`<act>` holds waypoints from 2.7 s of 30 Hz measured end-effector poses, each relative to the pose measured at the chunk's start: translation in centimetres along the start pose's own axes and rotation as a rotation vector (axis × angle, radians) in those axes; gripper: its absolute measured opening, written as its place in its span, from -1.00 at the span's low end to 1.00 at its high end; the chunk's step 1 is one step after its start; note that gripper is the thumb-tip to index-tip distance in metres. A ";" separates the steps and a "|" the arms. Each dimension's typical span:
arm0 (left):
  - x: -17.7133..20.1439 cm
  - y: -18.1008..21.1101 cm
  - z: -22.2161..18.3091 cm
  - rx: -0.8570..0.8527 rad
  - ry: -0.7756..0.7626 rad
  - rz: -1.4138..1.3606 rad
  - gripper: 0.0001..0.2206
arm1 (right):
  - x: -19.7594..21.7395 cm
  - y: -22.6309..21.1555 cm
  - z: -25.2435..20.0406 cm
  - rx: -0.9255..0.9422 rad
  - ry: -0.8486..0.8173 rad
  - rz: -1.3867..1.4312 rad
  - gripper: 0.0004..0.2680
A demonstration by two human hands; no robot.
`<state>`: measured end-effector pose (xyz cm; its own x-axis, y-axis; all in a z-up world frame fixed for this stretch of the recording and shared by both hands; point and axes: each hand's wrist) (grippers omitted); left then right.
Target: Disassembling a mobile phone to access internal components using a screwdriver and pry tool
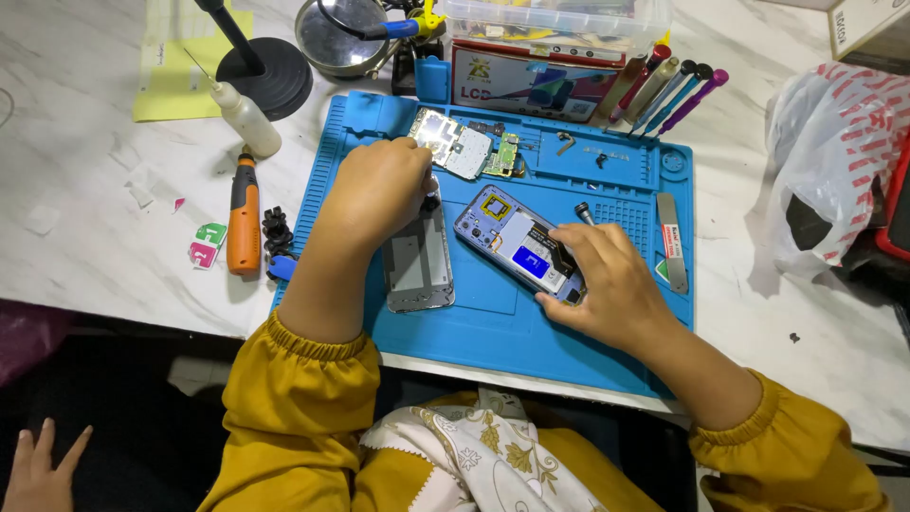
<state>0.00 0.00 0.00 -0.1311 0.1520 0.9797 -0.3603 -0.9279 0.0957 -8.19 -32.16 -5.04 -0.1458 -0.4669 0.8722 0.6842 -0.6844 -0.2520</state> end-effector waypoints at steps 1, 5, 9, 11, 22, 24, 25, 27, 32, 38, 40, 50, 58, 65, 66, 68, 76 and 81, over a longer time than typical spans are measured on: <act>-0.2 0.0 0.0 0.001 0.003 -0.001 -0.92 | 0.2 0.0 0.0 0.002 0.000 -0.002 -0.46; -0.1 0.7 0.4 -0.047 0.135 -0.061 -0.92 | 0.4 1.3 -0.6 -0.130 -0.013 0.188 -0.45; -0.2 2.8 1.3 -0.167 0.347 -0.383 -0.86 | 1.4 0.9 -0.2 -0.390 -0.049 0.541 -0.50; -0.3 4.3 1.3 -0.156 0.353 -0.590 -0.86 | 1.1 1.9 -0.6 -0.413 -0.013 0.739 -0.51; -1.6 10.3 0.1 0.065 -0.106 -1.592 -0.25 | 1.3 1.8 0.2 -0.338 0.173 1.026 -0.57; -3.1 9.9 0.6 0.088 -0.071 -1.592 -0.32 | 1.0 2.7 -0.7 -0.276 -0.027 0.926 -0.51; -2.9 10.2 0.5 0.086 -0.072 -1.591 -0.32 | 2.6 2.0 0.1 -0.276 -0.024 0.926 -0.51; -2.3 10.7 0.2 0.037 0.009 -1.566 -0.38 | 5.8 0.4 1.8 -0.115 -0.127 0.610 -0.60; -1.8 10.4 0.1 0.111 0.030 -1.417 -0.39 | 8.6 4.0 0.4 -0.452 -0.268 -0.161 -0.55; -2.0 9.5 0.7 0.101 0.213 -1.224 -0.59 | 8.8 7.1 -0.3 -0.752 -0.517 -0.177 -0.61; -1.9 9.2 0.7 0.082 0.217 -1.260 -0.66 | 8.9 7.5 -0.6 -0.758 -0.509 -0.171 -0.62; -1.2 8.8 0.5 0.013 0.332 -1.119 -0.77 | 8.8 7.4 -1.7 -0.392 0.095 0.032 -0.84; -2.4 8.5 0.8 0.025 0.410 -1.145 -0.79 | 7.1 -0.3 5.0 -0.096 0.401 0.856 -0.82; -1.4 8.6 0.5 0.030 0.362 -1.143 -0.84 | 5.6 -0.3 6.9 0.007 0.429 0.699 -0.89; -1.2 8.7 0.5 0.025 0.349 -1.160 -0.86 | 5.5 -0.1 6.5 -0.011 0.430 0.697 -0.87; -1.3 8.8 0.3 0.028 0.356 -1.156 -0.85 | 5.0 0.8 5.6 -0.021 0.431 0.653 -0.86; -1.4 8.2 0.4 -0.266 0.261 -1.144 -0.93 | 3.3 -0.5 4.8 0.066 0.523 0.750 -0.90; -1.5 8.2 0.2 -0.422 -0.114 -1.538 -0.46 | 2.3 -1.5 4.5 0.055 0.540 0.810 -0.90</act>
<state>-2.58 -7.86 -0.61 0.6405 0.7678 0.0111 -0.2989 0.2360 0.9246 -6.37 -29.66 -0.75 0.0850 -0.9878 0.1304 0.7519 -0.0223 -0.6589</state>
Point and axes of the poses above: each hand's wrist, its own z-axis towards the middle knuckle, its own x-axis out of the back of the hand, y = z × x, and after that the axes turned 7 degrees about x, right-handed
